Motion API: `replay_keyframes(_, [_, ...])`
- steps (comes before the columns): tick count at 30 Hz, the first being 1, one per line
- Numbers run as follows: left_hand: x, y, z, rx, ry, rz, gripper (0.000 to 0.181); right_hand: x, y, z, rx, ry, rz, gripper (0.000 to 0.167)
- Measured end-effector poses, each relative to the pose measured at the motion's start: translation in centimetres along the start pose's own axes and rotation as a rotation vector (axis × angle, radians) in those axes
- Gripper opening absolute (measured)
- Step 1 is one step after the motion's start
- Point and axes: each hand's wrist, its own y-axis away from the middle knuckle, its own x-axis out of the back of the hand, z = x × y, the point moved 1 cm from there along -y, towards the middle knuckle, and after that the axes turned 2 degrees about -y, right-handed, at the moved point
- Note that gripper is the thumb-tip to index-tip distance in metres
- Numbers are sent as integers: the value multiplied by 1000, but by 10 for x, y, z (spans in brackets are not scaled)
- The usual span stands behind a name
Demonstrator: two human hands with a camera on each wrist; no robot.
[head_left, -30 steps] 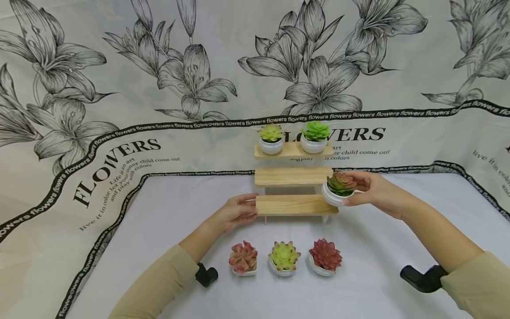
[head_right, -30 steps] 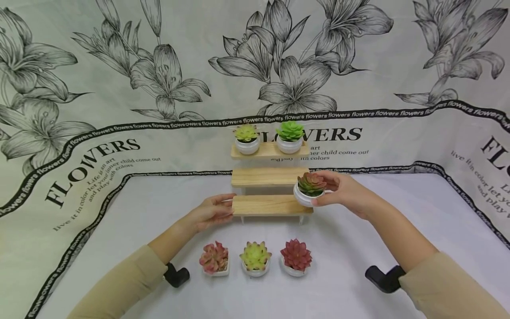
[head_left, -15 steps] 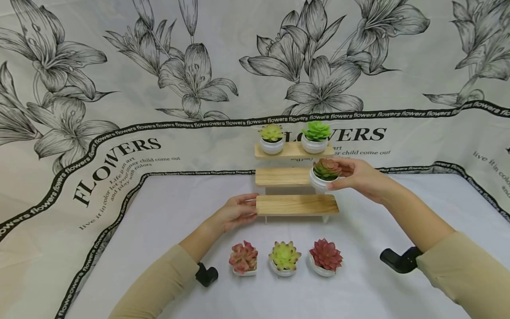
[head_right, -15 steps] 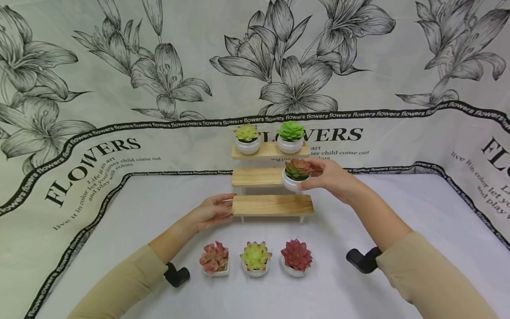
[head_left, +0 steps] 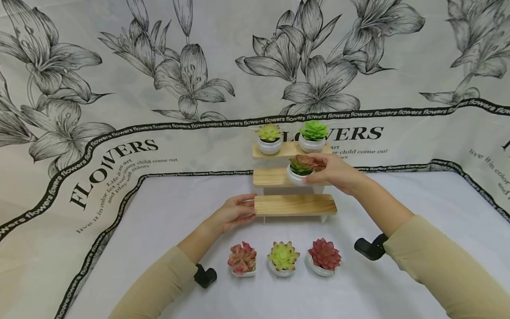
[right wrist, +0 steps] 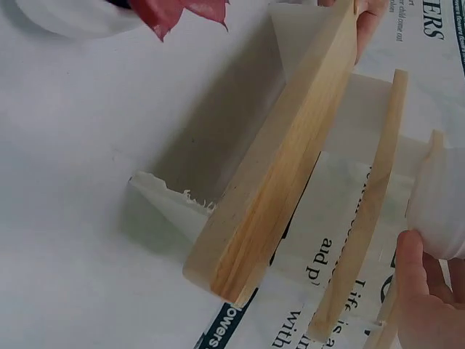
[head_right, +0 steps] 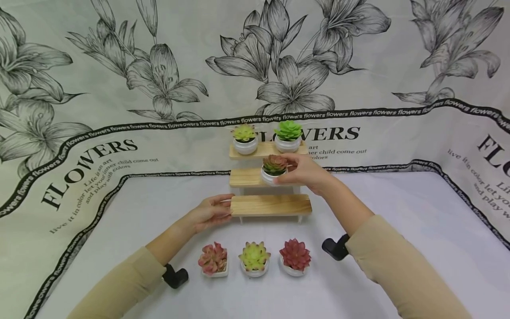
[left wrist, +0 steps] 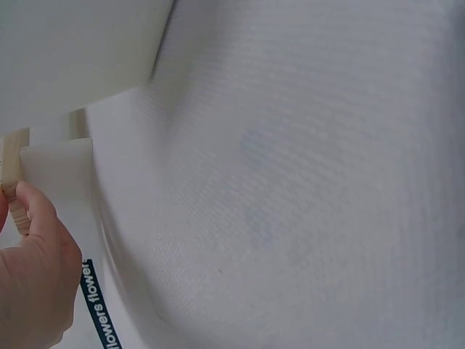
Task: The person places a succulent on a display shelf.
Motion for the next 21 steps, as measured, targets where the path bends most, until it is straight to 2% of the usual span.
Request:
replay_keyframes(8, [1,-1,-1,-1,-10,-9,55,-15,-17,1,18,13,0,73])
replay_keyframes(13, [2,-2,-2,-4,-13,-7,55,-20,-25,-1,5,39,30,72])
replay_keyframes(21, [3,-2,-2,3,-17,-11,54,-29,-35,-1,0,16,44,70])
